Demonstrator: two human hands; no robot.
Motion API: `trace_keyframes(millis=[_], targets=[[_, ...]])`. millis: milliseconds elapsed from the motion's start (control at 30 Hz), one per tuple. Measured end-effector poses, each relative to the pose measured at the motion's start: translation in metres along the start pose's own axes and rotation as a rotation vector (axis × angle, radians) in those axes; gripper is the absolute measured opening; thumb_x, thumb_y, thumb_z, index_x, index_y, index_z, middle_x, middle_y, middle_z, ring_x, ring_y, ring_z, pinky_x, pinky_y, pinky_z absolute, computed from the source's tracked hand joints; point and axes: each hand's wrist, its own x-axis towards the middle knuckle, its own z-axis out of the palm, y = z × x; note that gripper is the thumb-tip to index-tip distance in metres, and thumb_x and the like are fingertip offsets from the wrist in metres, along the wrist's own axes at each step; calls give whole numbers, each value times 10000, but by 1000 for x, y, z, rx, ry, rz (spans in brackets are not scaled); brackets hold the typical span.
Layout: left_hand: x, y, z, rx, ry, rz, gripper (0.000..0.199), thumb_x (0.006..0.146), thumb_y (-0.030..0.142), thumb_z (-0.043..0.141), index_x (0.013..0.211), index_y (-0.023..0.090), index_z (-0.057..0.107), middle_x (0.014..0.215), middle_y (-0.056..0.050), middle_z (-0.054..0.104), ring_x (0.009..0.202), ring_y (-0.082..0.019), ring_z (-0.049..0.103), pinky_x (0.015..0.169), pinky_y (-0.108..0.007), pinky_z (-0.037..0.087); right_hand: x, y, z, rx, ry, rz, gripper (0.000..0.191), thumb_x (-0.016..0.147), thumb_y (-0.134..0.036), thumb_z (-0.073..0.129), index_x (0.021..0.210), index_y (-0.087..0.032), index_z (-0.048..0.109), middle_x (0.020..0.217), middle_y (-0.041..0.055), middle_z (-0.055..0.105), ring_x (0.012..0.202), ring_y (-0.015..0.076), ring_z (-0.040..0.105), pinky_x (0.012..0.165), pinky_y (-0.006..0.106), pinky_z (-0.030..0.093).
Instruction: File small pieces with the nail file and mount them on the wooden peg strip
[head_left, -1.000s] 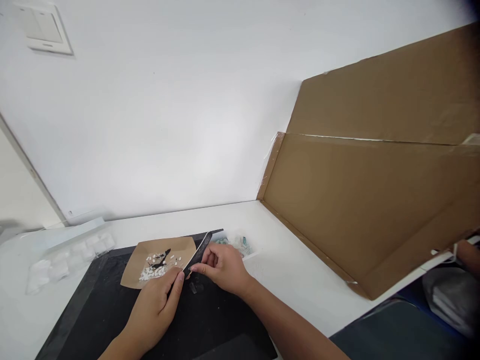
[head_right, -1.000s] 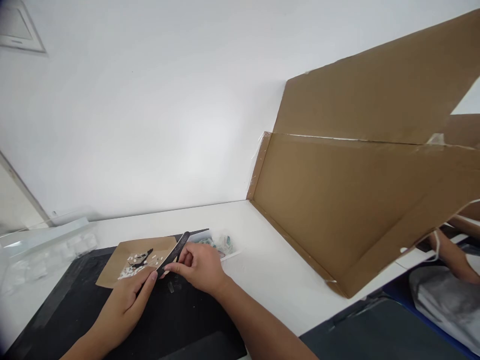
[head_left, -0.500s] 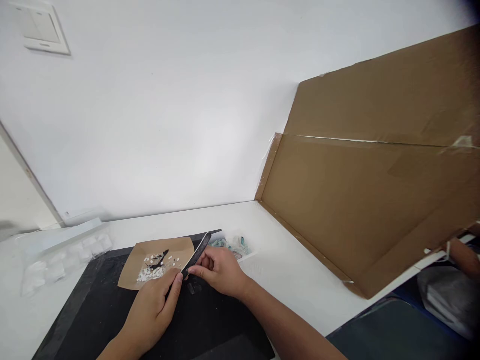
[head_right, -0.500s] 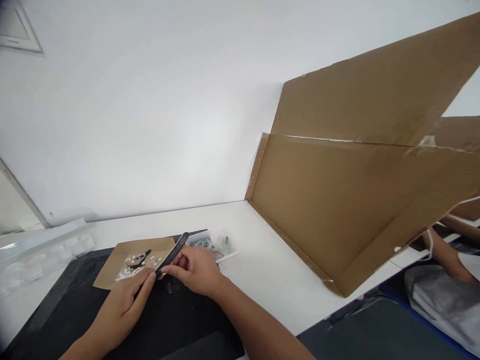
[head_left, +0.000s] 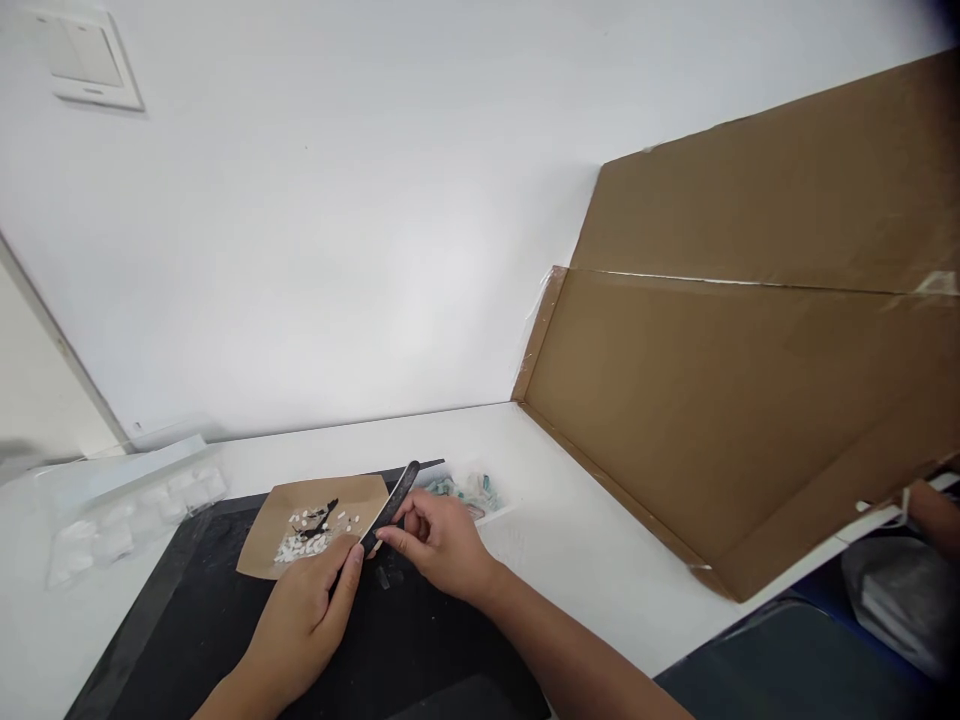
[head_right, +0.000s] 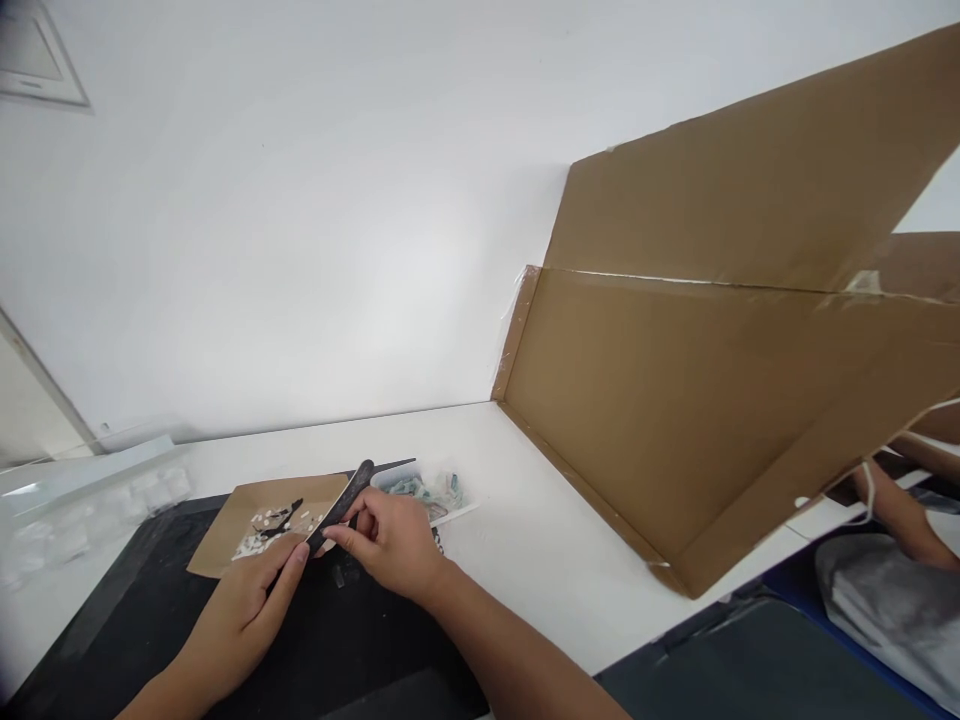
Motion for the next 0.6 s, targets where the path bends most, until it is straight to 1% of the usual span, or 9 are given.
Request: trace_keyframes(millis=[100,233,333,467,533,600], targets=[[1,2,-2,1,1,-12,408,1066,445,401,840,237,669,769,-48,709,721,-225,680,716,-295,534,0,-1,0,-12,33,38,305,917,-519,742,856,-223,702,601,-48,619,543,112,550,558,223,379],[1,2,-1,4,-12,-29,419,1071,445,387,834,233,659,773,-52,711,725,-228,676,714,-301,519,4,6,-7,0,113,77,317,949,-530,691,881,-221,704,590,-43,593,534,119,520,532,230,371],[1,2,1,8,-28,-45,413,1075,431,383,826,228,642,770,-51,706,707,-226,658,697,-307,488,4,7,-9,-10,103,30,308,979,-499,652,853,-220,689,609,-34,580,549,125,507,530,236,370],[1,2,2,6,-44,-73,420,1091,431,350,826,223,601,774,-52,688,723,-228,642,709,-323,452,-2,-2,-2,-30,33,-50,318,997,-476,624,811,-224,675,631,-25,594,573,130,523,567,252,382],[1,1,2,-45,-15,-108,433,1092,455,342,821,220,585,786,-50,679,745,-227,642,716,-324,452,-4,-5,0,-11,42,-72,332,1006,-484,602,813,-223,669,652,-17,606,590,136,537,590,261,406],[1,-2,4,-147,50,-184,444,1083,498,352,831,216,584,740,-28,637,700,-211,620,671,-310,453,-4,-4,-2,69,139,-46,354,1030,-505,545,855,-218,658,710,1,632,637,148,571,628,269,452]])
